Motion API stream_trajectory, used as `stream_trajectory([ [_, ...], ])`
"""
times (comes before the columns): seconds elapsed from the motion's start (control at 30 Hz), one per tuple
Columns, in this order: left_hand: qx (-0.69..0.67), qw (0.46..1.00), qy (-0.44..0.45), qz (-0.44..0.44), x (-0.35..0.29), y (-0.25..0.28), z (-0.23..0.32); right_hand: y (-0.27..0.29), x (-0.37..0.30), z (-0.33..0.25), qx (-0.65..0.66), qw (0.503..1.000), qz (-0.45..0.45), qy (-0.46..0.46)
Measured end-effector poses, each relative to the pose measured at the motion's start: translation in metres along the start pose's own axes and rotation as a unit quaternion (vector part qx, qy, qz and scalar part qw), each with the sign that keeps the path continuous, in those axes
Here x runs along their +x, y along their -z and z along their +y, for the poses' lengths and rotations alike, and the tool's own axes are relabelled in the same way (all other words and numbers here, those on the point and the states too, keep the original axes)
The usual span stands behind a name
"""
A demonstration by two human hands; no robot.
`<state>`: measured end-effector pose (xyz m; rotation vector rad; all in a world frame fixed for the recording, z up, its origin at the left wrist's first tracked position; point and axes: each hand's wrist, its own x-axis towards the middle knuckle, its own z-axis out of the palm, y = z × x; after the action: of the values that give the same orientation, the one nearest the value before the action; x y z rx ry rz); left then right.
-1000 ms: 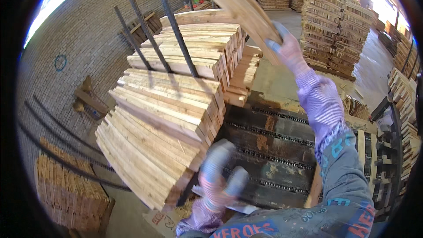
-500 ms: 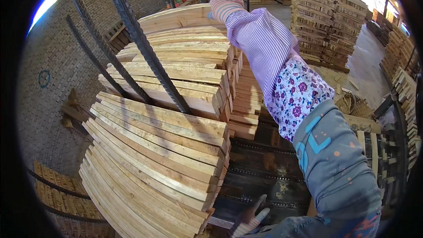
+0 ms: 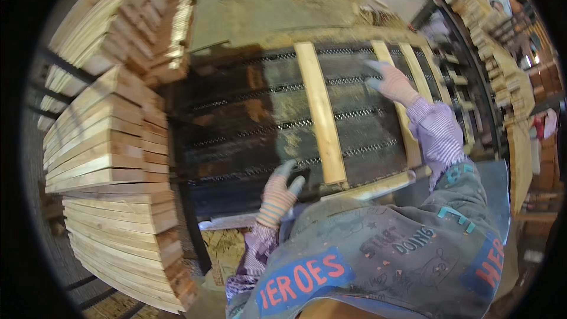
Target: The person picks up wooden planks from a conveyor belt and stacks them on a nearby pile. The person handles the planks one at a time, placing them in a neat stack.
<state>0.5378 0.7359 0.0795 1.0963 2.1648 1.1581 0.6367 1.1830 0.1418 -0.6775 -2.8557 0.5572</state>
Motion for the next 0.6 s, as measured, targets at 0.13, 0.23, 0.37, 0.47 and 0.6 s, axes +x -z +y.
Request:
stream_trajectory([
  [0.13, 0.105, 0.993, 0.045, -0.025, 0.012, -0.043, 0.012, -0.028, -0.179, 0.101, 0.22, 0.936, 0.079, -0.264],
  [0.23, 0.247, 0.968, 0.045, 0.003, 0.022, -0.085, 0.026, -0.054, -0.267, 0.125, 0.198, 0.917, 0.108, -0.328],
  [0.37, 0.352, 0.925, 0.138, -0.037, 0.03, -0.128, 0.038, -0.088, -0.307, 0.127, 0.194, 0.916, 0.065, -0.345],
  [0.47, 0.331, 0.933, 0.14, 0.012, 0.029, -0.136, 0.028, -0.075, -0.283, 0.09, 0.067, 0.933, -0.019, -0.352],
  [0.6, 0.048, 0.971, 0.225, 0.071, 0.036, -0.119, 0.036, -0.069, -0.25, 0.051, -0.023, 0.927, -0.15, -0.344],
])
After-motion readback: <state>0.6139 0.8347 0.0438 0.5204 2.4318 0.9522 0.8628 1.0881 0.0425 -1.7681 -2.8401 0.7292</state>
